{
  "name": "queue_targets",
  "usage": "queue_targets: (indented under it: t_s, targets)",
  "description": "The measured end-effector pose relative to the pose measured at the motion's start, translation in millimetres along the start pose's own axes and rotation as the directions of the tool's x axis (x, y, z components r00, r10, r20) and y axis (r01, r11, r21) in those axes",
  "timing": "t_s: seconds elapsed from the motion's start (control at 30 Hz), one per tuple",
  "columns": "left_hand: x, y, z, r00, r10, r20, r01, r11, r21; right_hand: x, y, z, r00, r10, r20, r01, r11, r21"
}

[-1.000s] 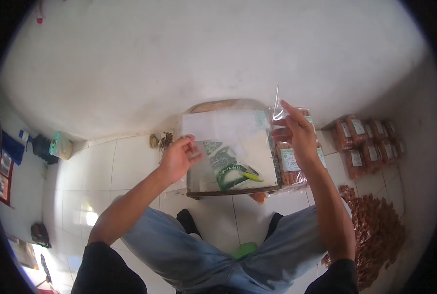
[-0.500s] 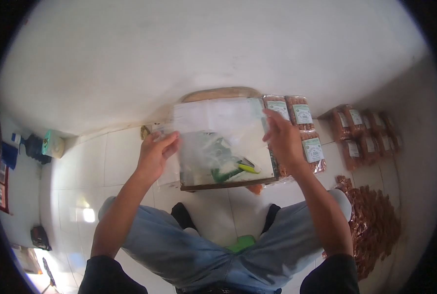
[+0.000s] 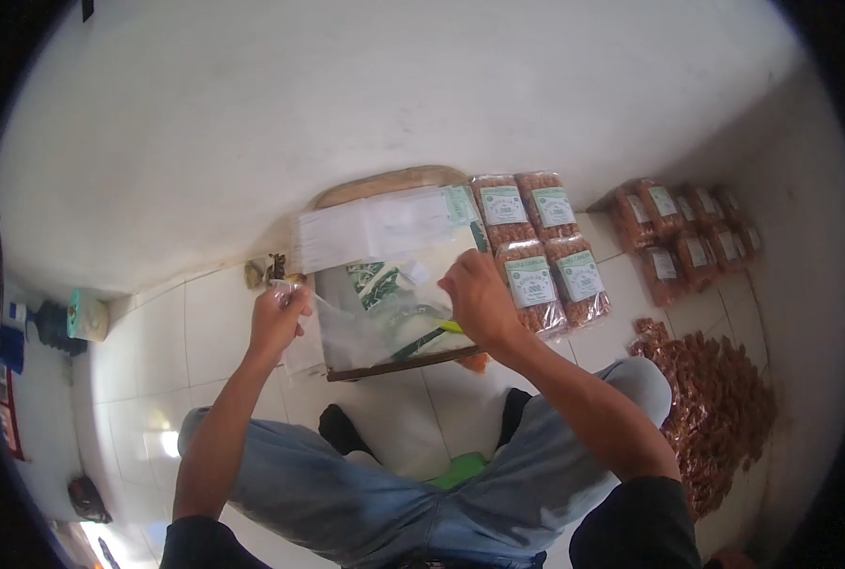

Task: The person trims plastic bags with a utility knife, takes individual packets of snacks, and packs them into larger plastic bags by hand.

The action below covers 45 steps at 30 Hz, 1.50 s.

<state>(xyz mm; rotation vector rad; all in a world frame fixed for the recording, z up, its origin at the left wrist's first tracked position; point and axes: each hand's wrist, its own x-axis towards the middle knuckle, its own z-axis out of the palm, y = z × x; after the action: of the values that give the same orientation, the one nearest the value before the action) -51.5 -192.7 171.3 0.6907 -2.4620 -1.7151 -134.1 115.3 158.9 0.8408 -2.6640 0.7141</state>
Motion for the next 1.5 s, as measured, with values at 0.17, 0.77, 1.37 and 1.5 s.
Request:
queue_targets:
  t_s: [0.17, 0.77, 1.37, 1.5]
  targets:
    - [13.8, -6.5, -10.6, 0.993, 0.033, -0.112, -0.005, 0.971, 0.24, -14.4, -32.5, -8.4, 0.934, -0.344, 0.095, 0.273, 0.86, 0.431]
    - [30.5, 13.7, -11.4, 0.976, 0.095, 0.196, -0.041, 0.964, -0.263, -25.4, -51.9, -38.6, 0.581, -0.201, 0.789, -0.799, -0.323, 0.507]
    - [-13.0, 77.5, 11.6, 0.864, 0.332, 0.379, 0.21, 0.446, -0.87, -36.3, -51.2, 35.9, 0.354, 0.053, 0.934, -0.921, 0.19, 0.339]
    - [-6.6, 81.7, 9.8, 0.671, 0.593, 0.445, 0.36, 0.264, -0.895, -33.9, -53.2, 52.4, 0.517, -0.05, 0.855, -0.853, -0.118, 0.509]
